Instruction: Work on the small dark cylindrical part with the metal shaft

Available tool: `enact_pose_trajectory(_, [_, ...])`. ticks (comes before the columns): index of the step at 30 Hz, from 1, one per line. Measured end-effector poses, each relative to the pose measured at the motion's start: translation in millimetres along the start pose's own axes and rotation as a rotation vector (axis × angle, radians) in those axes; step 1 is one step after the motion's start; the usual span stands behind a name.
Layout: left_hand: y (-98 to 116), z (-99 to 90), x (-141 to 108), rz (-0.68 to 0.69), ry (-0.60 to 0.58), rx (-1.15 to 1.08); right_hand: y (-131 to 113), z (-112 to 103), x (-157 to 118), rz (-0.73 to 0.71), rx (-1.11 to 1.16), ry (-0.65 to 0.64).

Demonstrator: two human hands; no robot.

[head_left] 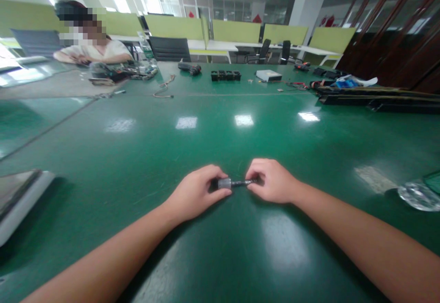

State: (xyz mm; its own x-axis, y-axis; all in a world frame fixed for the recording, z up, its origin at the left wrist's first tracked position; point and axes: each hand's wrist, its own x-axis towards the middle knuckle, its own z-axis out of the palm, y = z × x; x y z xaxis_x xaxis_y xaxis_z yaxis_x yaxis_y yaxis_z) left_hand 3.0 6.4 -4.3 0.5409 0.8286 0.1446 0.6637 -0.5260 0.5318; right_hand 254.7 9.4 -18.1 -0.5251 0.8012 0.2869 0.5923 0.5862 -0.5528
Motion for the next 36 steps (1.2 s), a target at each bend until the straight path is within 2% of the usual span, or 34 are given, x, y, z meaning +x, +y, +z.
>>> enact_pose_trajectory(13, [0.4,-0.7,0.2,-0.008,-0.009,0.0,2.7,-4.4,0.0,-0.003,-0.024,-0.038])
enact_pose_trajectory(20, [-0.2,-0.7,0.6,0.0,-0.002,0.005,4.3,-8.8,-0.3,0.031,-0.086,0.011])
enact_pose_trajectory(29, [-0.7,0.2,0.3,0.005,0.004,0.003,3.0,-7.2,-1.3,-0.009,-0.116,-0.013])
enact_pose_trajectory(36, [-0.2,-0.5,0.7,-0.004,-0.005,0.01,4.5,-1.1,0.1,-0.06,-0.071,0.015])
